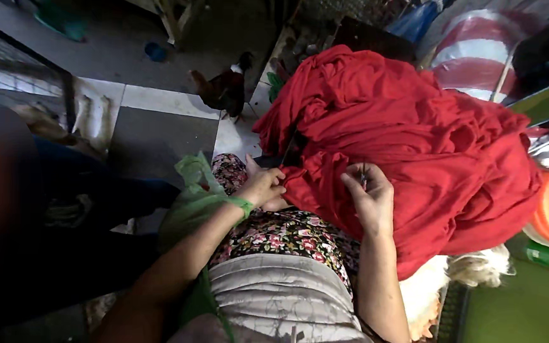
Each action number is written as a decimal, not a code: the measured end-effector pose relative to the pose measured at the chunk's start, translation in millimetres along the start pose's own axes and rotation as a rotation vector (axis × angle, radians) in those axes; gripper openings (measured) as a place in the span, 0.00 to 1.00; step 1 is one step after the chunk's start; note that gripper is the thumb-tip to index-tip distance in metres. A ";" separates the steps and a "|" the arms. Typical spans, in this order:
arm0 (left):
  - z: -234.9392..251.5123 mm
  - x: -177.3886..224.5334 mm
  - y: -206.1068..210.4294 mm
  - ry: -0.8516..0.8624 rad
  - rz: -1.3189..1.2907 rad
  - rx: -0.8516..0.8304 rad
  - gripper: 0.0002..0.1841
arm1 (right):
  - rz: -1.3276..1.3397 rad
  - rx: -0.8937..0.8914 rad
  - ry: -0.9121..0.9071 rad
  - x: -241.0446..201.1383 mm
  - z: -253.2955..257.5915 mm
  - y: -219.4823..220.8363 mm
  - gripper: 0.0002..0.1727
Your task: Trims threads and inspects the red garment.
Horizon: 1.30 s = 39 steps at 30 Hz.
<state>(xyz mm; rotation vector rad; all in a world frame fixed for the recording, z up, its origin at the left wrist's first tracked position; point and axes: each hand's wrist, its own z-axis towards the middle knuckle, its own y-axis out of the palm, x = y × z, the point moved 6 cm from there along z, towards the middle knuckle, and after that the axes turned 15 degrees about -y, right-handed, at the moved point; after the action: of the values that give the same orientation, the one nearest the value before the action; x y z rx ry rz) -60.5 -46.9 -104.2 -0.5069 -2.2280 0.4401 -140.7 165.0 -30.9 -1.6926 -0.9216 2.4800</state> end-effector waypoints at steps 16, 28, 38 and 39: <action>-18.3 -4.5 10.8 -0.103 -0.669 -0.228 0.09 | 0.252 -0.259 0.129 14.0 -26.8 64.1 0.11; -33.8 16.8 -0.6 0.098 -0.450 -0.029 0.24 | 0.239 -0.175 0.009 7.5 -24.1 69.7 0.05; -29.4 19.7 -4.1 0.154 -0.156 0.155 0.09 | 0.257 -0.241 0.077 6.3 -25.8 60.7 0.21; -28.6 17.3 -6.8 0.155 -0.163 0.174 0.09 | 0.196 -0.276 0.089 5.6 -28.0 57.1 0.23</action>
<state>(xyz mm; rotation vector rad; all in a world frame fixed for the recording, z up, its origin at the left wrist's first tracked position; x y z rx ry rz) -50.5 -40.1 -72.3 -0.2567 -2.0411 0.4871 -101.1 132.5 -69.1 -2.0501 -1.1895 2.4616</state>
